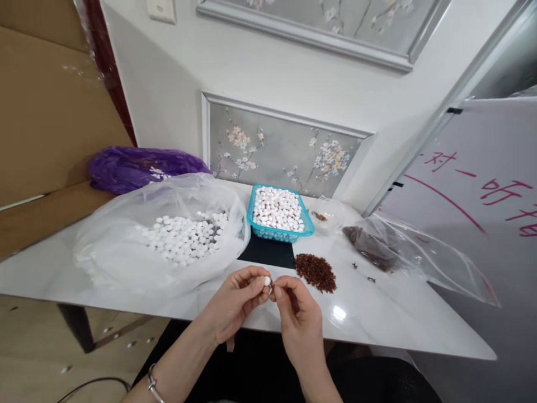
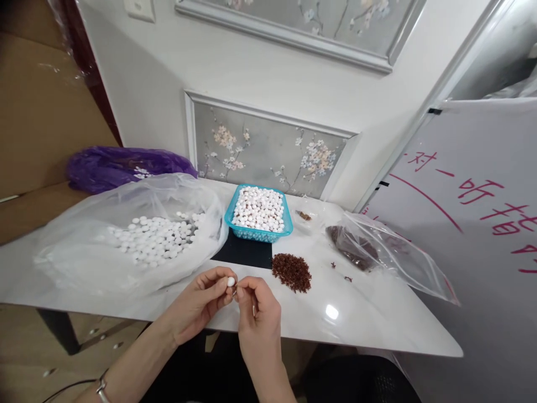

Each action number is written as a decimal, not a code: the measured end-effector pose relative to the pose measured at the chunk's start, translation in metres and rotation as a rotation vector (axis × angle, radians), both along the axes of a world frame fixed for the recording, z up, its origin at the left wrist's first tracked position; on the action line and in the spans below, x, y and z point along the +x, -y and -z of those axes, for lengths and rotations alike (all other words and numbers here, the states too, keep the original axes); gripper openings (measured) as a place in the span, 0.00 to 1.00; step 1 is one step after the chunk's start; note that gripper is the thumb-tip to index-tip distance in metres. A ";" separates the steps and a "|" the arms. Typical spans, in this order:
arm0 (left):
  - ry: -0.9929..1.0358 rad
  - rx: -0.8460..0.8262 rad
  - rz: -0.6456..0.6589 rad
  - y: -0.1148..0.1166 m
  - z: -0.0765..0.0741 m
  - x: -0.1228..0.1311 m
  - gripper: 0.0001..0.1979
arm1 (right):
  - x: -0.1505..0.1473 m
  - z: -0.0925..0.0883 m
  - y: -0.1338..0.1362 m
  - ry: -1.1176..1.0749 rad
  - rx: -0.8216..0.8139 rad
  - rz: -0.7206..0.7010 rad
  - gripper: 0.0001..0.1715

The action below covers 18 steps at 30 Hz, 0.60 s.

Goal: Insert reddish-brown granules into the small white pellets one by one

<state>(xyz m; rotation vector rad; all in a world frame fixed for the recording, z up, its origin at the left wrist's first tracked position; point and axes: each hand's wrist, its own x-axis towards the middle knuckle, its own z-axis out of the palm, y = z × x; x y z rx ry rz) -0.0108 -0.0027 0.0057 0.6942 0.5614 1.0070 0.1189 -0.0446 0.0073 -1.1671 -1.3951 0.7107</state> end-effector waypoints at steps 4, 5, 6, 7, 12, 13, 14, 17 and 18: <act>-0.025 -0.008 -0.001 0.001 0.000 0.000 0.06 | -0.002 0.008 -0.004 0.041 0.084 0.055 0.08; -0.030 -0.007 0.006 0.001 0.000 0.000 0.05 | -0.003 0.009 -0.005 0.046 0.104 0.066 0.08; -0.035 -0.002 0.012 0.001 0.000 0.000 0.05 | -0.003 0.010 -0.005 0.050 0.118 0.073 0.08; -0.040 0.003 0.018 0.001 0.001 -0.001 0.05 | -0.003 0.011 -0.006 0.052 0.128 0.077 0.08; -0.080 0.027 0.007 0.001 0.003 0.000 0.07 | -0.002 0.009 -0.004 0.052 0.153 0.076 0.08; -0.088 0.035 0.000 0.001 0.002 0.001 0.07 | -0.002 0.008 -0.004 0.060 0.156 0.076 0.08; -0.094 0.045 -0.008 0.001 0.002 0.001 0.07 | -0.001 0.007 -0.003 0.071 0.161 0.081 0.08; -0.110 0.070 -0.013 0.001 0.002 0.002 0.06 | -0.001 0.004 -0.002 0.117 0.193 0.112 0.09; -0.112 0.078 -0.014 0.001 0.001 0.002 0.05 | -0.001 0.003 -0.002 0.132 0.205 0.122 0.09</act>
